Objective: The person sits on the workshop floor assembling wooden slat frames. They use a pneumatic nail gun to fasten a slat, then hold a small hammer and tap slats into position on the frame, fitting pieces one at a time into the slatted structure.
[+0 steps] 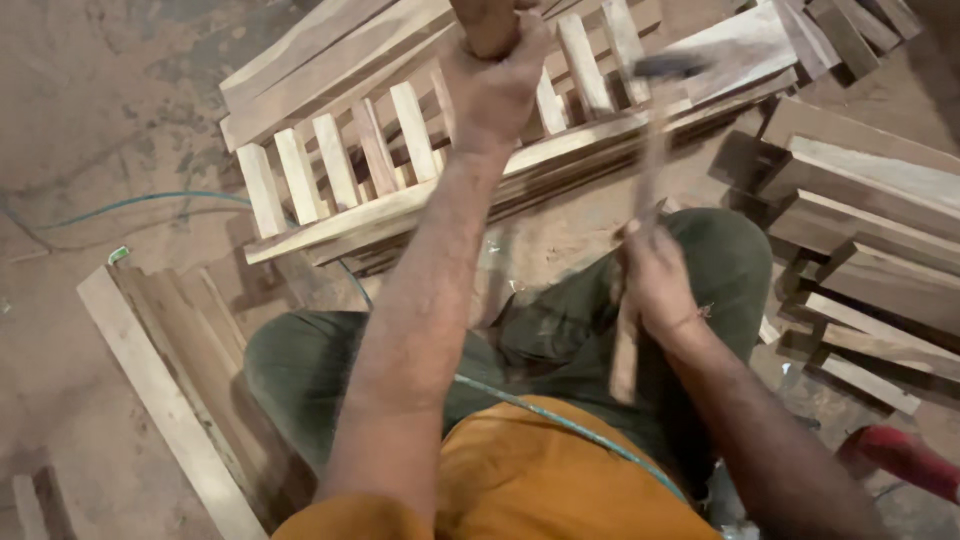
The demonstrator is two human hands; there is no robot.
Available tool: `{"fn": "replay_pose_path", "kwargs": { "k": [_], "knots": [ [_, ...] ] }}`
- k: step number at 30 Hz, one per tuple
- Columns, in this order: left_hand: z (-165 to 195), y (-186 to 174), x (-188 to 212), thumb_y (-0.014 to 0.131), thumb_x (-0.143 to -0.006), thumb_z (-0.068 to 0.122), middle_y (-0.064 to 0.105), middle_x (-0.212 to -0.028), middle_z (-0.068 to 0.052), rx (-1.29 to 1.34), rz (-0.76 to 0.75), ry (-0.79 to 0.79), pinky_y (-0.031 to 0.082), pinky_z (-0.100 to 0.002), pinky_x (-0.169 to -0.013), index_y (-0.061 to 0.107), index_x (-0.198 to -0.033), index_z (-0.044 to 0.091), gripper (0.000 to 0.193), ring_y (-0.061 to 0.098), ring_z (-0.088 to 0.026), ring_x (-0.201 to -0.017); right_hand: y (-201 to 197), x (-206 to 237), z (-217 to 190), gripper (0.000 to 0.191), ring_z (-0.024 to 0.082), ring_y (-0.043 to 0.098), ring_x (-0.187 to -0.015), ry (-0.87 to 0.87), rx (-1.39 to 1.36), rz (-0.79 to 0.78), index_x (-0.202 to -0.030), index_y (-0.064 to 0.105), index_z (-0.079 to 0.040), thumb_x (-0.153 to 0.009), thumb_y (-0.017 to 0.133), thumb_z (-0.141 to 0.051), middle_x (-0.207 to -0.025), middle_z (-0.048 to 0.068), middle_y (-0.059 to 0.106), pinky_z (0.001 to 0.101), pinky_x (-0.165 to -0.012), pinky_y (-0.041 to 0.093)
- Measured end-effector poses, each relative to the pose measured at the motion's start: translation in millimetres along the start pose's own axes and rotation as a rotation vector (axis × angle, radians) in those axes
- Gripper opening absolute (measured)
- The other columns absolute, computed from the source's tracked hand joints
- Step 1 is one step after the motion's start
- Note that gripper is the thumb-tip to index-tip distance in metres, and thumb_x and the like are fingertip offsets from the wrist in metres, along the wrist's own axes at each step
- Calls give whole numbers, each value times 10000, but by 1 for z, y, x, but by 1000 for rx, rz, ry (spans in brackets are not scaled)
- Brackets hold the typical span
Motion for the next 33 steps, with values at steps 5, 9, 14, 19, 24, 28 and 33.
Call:
{"fn": "replay_pose_path", "kwargs": {
  "k": [5, 9, 14, 19, 24, 28, 33],
  "knots": [
    [1, -7, 3, 710, -926, 29, 664, -750, 43, -44, 59, -75, 464, -231, -566, 742, -998, 12, 81, 617, -38, -653, 19, 8, 2, 292, 142, 438, -452, 250, 3, -204, -1028, 567, -39, -1042, 505, -324, -622, 12, 463, 309, -401, 376],
    [4, -6, 1, 696, -912, 10, 637, -706, 43, 37, 46, -104, 424, -232, -515, 730, -1017, 10, 110, 592, -49, -584, -6, 26, -41, 335, 130, 483, -501, 93, 248, -14, -1039, 587, -46, -1062, 471, -359, -668, 2, 519, 291, -453, 417],
    [3, -8, 0, 706, -933, 6, 644, -721, 38, -42, 39, -39, 445, -235, -551, 735, -1024, 12, 95, 605, -50, -617, -76, 44, -133, 332, 140, 518, -536, -281, 96, 391, -1053, 593, -49, -1063, 498, -367, -705, 17, 548, 294, -469, 425],
    [-8, -12, 3, 717, -940, 20, 676, -785, 18, -69, 66, -9, 464, -244, -592, 740, -1036, 16, 99, 611, -56, -672, -81, 31, -131, 295, 187, 526, -514, -569, -16, 523, -1036, 632, -33, -1023, 546, -315, -689, 72, 562, 323, -460, 435],
    [-13, -22, 8, 794, -908, 72, 692, -777, -2, -187, -14, -158, 459, -246, -560, 754, -1024, 12, 137, 610, -74, -651, 7, -3, 25, 257, 213, 508, -474, 159, 208, -217, -1001, 622, -30, -1001, 575, -283, -665, 94, 554, 346, -435, 424],
    [5, -51, 18, 717, -922, 69, 703, -763, -12, -43, 59, -126, 514, -264, -563, 728, -1039, 10, 132, 667, -102, -649, -3, -5, 28, 283, 172, 474, -456, 155, 184, -163, -924, 513, -48, -1041, 546, -304, -642, 45, 506, 331, -420, 408],
    [-7, -32, 23, 713, -888, 82, 711, -737, -4, -1, -33, -292, 503, -252, -528, 726, -1073, 22, 195, 654, -76, -615, 7, 7, 12, 238, 136, 471, -473, 191, 52, -126, -951, 549, -98, -1031, 517, -320, -637, 11, 489, 297, -429, 416]
  ]
}}
Point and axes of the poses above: each hand's wrist, its own x-axis away from the middle knuckle, its own y-axis out of the palm, z = x × y, the point moved 7 cm from there along -x, towards the middle knuckle
